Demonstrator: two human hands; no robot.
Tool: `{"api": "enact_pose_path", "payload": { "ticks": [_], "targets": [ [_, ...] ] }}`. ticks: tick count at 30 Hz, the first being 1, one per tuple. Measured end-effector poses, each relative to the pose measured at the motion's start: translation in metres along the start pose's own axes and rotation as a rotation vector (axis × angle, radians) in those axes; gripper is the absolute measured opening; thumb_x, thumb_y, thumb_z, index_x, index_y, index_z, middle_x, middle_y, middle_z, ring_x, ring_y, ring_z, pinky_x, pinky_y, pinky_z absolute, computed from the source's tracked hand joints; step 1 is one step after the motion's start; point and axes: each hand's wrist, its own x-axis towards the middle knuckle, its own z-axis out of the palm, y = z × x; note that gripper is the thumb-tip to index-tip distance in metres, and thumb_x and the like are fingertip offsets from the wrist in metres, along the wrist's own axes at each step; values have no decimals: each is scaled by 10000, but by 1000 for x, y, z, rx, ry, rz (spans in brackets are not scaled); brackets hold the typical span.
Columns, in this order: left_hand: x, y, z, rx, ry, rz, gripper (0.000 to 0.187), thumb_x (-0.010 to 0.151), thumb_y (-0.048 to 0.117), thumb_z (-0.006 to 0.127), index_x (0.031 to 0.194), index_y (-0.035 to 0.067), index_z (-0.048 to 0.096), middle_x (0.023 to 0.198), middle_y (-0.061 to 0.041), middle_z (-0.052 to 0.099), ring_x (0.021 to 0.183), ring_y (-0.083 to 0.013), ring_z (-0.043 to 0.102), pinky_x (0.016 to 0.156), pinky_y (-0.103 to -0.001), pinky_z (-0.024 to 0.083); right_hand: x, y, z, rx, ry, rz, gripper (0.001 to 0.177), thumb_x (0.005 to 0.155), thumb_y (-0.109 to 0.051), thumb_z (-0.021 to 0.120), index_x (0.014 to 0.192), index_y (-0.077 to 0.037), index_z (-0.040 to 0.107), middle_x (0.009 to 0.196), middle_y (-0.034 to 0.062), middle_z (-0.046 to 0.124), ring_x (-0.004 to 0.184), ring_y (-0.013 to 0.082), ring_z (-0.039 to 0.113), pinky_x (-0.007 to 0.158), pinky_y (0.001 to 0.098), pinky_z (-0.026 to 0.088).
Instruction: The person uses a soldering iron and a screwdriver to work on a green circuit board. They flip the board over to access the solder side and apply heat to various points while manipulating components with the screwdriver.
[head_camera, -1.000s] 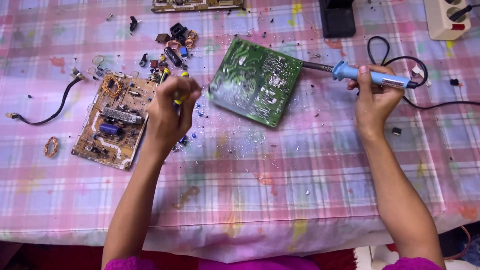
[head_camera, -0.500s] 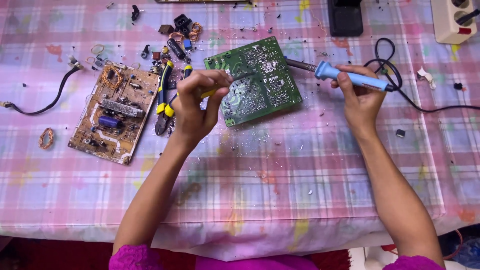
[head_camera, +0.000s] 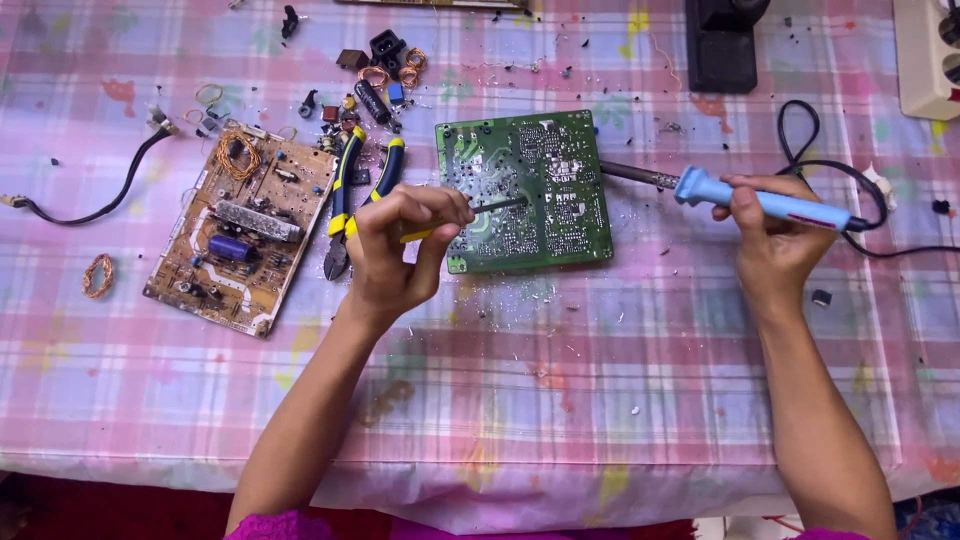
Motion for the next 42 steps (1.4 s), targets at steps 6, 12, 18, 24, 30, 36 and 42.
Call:
{"api": "enact_pose_path", "payload": {
  "ticks": [6, 12, 18, 24, 30, 36, 42],
  "targets": [
    [-9, -7, 11, 9, 136, 50, 217, 890, -37, 460, 953, 57, 275, 769, -198, 495, 730, -318, 590, 781, -468, 541, -1, 6, 2, -3, 141, -143, 196, 1011, -133, 549, 1005, 59, 509, 975, 231, 544, 722, 306, 585, 653, 369, 524],
    [-23, -18, 19, -16, 79, 46, 243, 888, -76, 445, 974, 56, 260, 821, -206, 497, 798, -358, 586, 826, -488, 524, -5, 5, 16, 17, 62, -111, 240, 979, -172, 567, 992, 66, 538, 986, 225, 562, 724, 298, 599, 650, 349, 524],
    [-20, -17, 18, -31, 79, 52, 257, 876, -94, 445, 965, 49, 250, 814, -216, 483, 763, -369, 574, 801, -514, 528, -2, 5, 23, 39, 27, -100, 238, 993, -174, 549, 1019, 60, 525, 1022, 221, 553, 740, 299, 604, 684, 345, 531],
    [-20, -14, 19, -17, 62, 47, 240, 883, -79, 442, 933, 44, 243, 811, -218, 477, 767, -368, 572, 794, -517, 521, -2, 1, 23, 32, 4, -123, 215, 993, -139, 553, 1012, 74, 532, 1021, 229, 545, 775, 328, 615, 670, 348, 545],
    [-21, -15, 18, -19, 62, 41, 233, 881, -85, 449, 940, 34, 257, 837, -235, 484, 786, -374, 572, 818, -520, 526, -1, -7, 25, -29, -18, -208, 210, 982, -111, 563, 997, 98, 546, 985, 254, 552, 835, 345, 614, 657, 368, 576],
    [-21, -15, 18, -3, 62, 39, 234, 889, -71, 451, 951, 38, 253, 841, -234, 485, 780, -378, 575, 813, -521, 527, 0, -4, 22, -67, 39, -266, 235, 990, -129, 563, 988, 104, 536, 967, 259, 548, 870, 342, 593, 629, 372, 566],
    [-20, -14, 18, 0, 63, 38, 228, 888, -70, 455, 943, 34, 260, 846, -233, 490, 781, -376, 579, 816, -514, 530, -2, -1, 25, -13, 23, -249, 239, 981, -135, 562, 993, 100, 519, 971, 257, 536, 789, 336, 599, 630, 370, 568]
  ]
}}
